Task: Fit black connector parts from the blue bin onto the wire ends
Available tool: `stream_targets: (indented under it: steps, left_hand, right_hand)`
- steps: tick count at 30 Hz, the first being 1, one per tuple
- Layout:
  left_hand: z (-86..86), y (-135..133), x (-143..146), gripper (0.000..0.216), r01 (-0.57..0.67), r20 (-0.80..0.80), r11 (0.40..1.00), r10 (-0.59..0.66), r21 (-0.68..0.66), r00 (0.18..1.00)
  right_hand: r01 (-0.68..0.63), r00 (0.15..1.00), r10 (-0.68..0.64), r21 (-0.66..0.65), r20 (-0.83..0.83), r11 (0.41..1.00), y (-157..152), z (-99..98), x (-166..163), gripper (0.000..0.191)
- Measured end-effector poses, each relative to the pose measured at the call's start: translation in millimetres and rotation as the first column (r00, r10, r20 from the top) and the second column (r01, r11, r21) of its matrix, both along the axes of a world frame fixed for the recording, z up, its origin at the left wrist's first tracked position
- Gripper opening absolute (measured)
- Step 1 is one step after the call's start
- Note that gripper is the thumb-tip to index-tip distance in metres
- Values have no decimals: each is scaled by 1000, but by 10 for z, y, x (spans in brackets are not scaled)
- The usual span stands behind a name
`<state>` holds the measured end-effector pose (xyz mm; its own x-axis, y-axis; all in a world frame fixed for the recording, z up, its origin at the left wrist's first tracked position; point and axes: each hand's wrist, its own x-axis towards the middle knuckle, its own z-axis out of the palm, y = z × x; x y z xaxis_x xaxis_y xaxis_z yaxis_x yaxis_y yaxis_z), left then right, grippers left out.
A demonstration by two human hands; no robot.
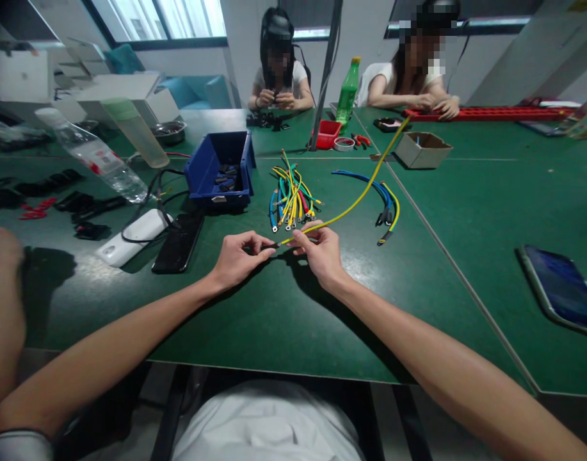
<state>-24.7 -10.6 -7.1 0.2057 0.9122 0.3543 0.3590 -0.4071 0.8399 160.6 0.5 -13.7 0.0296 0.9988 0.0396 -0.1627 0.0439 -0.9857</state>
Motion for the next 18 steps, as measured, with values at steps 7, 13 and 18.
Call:
stream_targets:
  steps: [7, 13, 18]
  left_hand:
    - [14, -14, 5, 31, 12, 21, 1000, -11, -5, 1000]
    - [13, -14, 15, 31, 7, 18, 1000, -7, -21, 1000]
    - [0, -2, 16, 32, -7, -9, 1000, 7, -13, 1000]
  right_hand:
    - [-20, 1000, 19, -14, -24, 1000, -9, 10, 15, 33]
    - [-31, 999, 31, -25, -26, 999, -2, 12, 26, 34]
    - [-48, 998, 48, 5, -42, 999, 7, 2, 18, 31]
